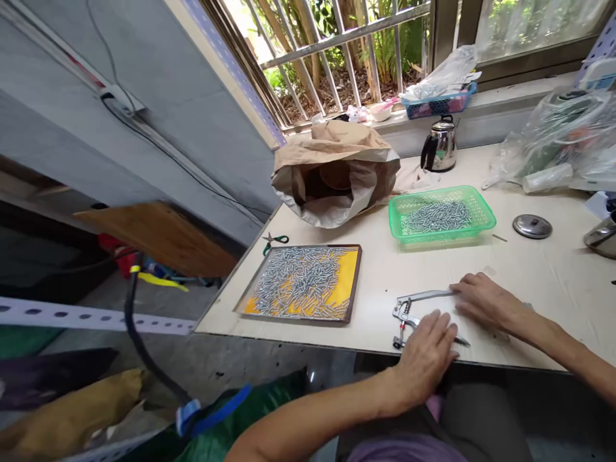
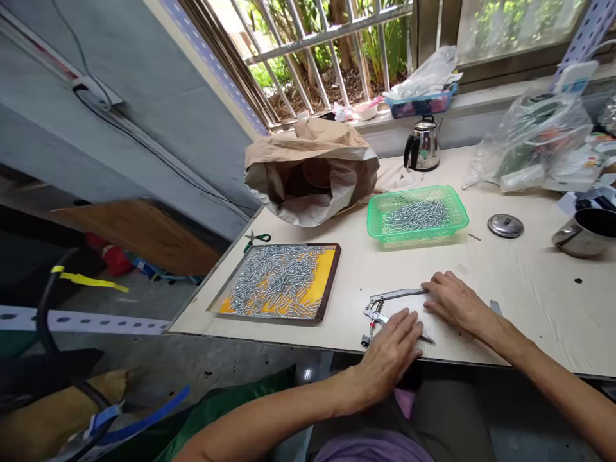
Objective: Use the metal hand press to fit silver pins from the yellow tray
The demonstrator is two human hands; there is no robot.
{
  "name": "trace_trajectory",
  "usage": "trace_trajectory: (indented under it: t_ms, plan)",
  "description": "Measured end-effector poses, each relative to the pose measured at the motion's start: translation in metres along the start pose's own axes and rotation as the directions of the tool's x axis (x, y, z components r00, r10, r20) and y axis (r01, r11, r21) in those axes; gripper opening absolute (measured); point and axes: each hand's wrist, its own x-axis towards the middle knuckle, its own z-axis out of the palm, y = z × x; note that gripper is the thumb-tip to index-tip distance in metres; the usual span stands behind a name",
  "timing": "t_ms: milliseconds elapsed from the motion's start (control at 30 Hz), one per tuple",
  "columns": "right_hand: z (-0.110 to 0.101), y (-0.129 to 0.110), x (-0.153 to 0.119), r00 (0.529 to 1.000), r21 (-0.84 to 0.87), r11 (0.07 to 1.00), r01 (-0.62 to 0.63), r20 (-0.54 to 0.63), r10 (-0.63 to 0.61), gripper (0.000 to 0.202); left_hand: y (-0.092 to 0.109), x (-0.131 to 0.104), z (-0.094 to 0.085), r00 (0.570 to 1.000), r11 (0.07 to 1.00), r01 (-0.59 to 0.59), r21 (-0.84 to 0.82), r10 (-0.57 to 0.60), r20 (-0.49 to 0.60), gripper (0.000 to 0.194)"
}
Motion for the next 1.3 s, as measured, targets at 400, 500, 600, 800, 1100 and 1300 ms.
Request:
trace_trajectory:
  t_ms: [400,500,600,800,1100,1300]
  plan:
    - [-0.009,-0.069,0.052,0.962,-0.063,0.96,0.272,0.034,-0.27,0.012,0.011,-0.002,0.007,0.996,0.972,0.086,-0.219,-0.078,0.042,0.043]
    - [0.002,-0.095,0.056,0.892,-0.043,0.895,0.445,0.115,-0.437,0.013,0.016,-0.009,0.008,0.993,0.973,0.08,-0.219,-0.059,0.101,0.042]
    - [0.017,-0.103,0.06,0.863,-0.073,0.862,0.501,0.117,-0.491,0.013,0.02,-0.026,-0.005,0.984,0.963,-0.142,-0.228,0.163,0.074,0.034]
    - [0.02,-0.098,0.069,0.881,0.108,0.874,0.473,-0.08,-0.467,0.013,-0.034,-0.065,-0.079,0.962,0.988,0.15,-0.035,-0.154,-0.224,0.034]
    - [-0.079,-0.036,0.097,0.838,-0.121,0.992,-0.044,-0.545,-0.03,0.034,-0.136,-0.059,-0.107,0.825,0.817,0.518,0.253,-0.555,0.102,0.025]
    - [-0.033,-0.045,0.033,0.946,0.127,0.984,0.128,-0.312,-0.083,0.035,-0.143,-0.055,-0.101,0.768,0.786,0.606,0.122,-0.618,0.167,0.015]
